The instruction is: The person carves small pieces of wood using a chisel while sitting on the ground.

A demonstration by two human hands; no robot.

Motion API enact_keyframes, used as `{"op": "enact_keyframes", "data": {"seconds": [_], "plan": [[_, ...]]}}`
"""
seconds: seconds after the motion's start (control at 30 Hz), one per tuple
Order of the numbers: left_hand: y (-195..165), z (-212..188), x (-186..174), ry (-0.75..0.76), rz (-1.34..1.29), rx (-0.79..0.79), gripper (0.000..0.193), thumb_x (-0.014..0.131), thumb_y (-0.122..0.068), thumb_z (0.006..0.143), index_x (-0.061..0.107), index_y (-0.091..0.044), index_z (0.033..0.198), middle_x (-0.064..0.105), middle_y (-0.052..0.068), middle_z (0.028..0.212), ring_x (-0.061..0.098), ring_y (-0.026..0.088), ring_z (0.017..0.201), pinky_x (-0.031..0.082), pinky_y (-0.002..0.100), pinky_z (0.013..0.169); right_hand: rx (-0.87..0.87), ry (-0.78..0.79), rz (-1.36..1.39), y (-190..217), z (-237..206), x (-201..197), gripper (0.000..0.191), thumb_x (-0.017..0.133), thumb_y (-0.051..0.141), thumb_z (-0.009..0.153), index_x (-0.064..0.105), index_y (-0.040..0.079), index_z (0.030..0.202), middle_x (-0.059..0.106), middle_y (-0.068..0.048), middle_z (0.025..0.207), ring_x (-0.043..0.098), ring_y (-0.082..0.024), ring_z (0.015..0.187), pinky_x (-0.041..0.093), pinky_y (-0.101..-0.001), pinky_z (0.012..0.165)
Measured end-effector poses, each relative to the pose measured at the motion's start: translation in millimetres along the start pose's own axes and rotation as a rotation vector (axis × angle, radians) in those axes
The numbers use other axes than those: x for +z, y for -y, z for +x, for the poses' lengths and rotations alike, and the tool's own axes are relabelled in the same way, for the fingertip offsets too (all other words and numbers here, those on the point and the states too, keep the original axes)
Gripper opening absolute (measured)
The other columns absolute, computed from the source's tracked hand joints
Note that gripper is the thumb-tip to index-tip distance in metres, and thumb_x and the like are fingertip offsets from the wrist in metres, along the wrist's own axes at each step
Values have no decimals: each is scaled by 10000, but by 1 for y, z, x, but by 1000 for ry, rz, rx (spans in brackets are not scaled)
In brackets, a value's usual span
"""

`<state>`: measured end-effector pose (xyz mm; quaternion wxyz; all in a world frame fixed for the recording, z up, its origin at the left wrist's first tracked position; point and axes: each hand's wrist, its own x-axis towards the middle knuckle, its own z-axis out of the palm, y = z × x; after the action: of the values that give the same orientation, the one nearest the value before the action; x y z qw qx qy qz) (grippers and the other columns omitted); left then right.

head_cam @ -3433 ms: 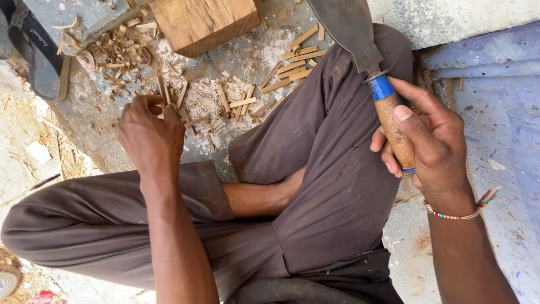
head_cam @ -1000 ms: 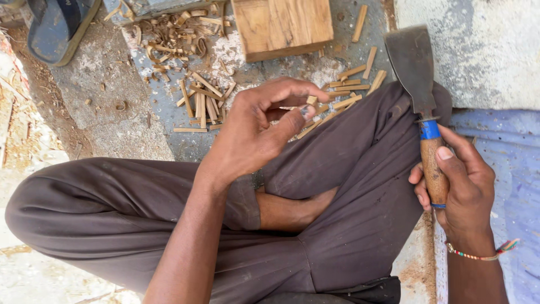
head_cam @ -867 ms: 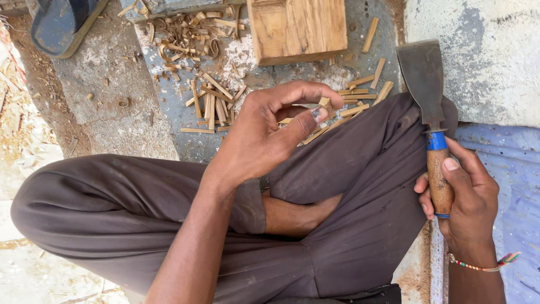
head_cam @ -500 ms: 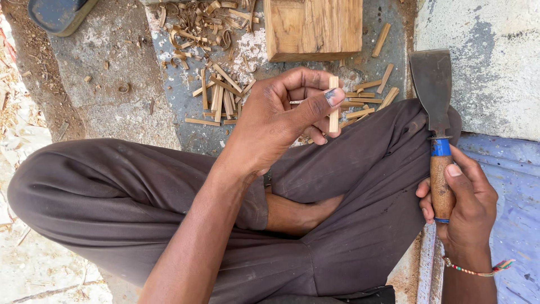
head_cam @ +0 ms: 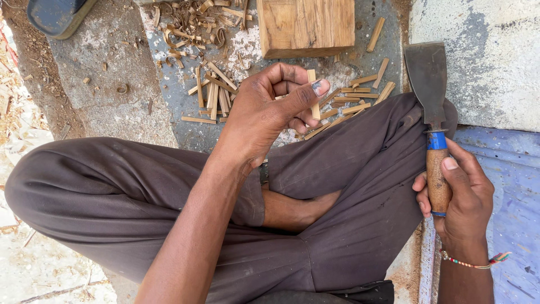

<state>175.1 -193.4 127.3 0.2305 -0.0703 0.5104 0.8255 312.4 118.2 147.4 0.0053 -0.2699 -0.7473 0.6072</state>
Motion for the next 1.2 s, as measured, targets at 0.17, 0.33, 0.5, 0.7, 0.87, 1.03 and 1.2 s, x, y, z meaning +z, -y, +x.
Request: {"op": "enact_keyframes", "data": {"seconds": [0.17, 0.33, 0.5, 0.7, 0.87, 1.03, 1.2], "plan": [[3, 2, -2, -23, -2, -16, 365, 813, -234, 868, 645, 18, 1071, 713, 77, 726, 696, 108, 604, 572, 227, 516, -5, 0, 2, 1, -1, 2, 473, 528, 150, 1103, 508, -103, 1502, 601, -182, 969, 637, -211, 668, 434, -290, 394], [12, 11, -12, -90, 86, 52, 398, 825, -178, 847, 632, 23, 1131, 738, 75, 795, 741, 116, 665, 619, 240, 568, -12, -3, -6, 3, -2, 3, 473, 532, 154, 1102, 508, -103, 1498, 604, -178, 992, 639, -212, 677, 429, -292, 391], [28, 36, -28, -280, 577, 247, 340, 815, -175, 854, 696, -3, 1121, 775, 54, 816, 768, 89, 673, 637, 215, 571, -22, 20, 26, 0, -2, 1, 487, 535, 164, 1113, 497, -100, 1520, 596, -174, 1004, 637, -216, 691, 425, -294, 402], [27, 116, -47, -460, 1054, 571, 130, 866, -141, 733, 784, -46, 702, 758, 58, 635, 732, 116, 531, 583, 227, 522, -28, 46, 36, -2, -2, -3, 486, 531, 173, 1116, 496, -96, 1520, 597, -168, 987, 630, -206, 692, 431, -291, 419], [10, 165, -51, -346, 1044, 67, 237, 826, -276, 838, 748, -119, 679, 721, 9, 561, 676, 79, 435, 537, 213, 420, -18, 46, 69, -1, -3, -5, 485, 531, 163, 1084, 515, -85, 1502, 609, -178, 908, 606, -200, 628, 420, -292, 404], [7, 154, -60, -303, 838, 95, 269, 807, -288, 873, 753, -76, 717, 746, 44, 618, 698, 60, 468, 599, 212, 429, 1, 39, 46, 4, -3, -5, 475, 536, 172, 1074, 548, -75, 1480, 605, -189, 822, 571, -185, 558, 411, -291, 399], [3, 132, -70, -314, 714, 140, 382, 701, -376, 978, 725, -31, 816, 759, 82, 687, 750, 84, 545, 649, 225, 490, -18, 44, -113, 13, -12, 3, 479, 552, 128, 1053, 532, -46, 1498, 638, -203, 788, 549, -183, 495, 422, -296, 415]]}}
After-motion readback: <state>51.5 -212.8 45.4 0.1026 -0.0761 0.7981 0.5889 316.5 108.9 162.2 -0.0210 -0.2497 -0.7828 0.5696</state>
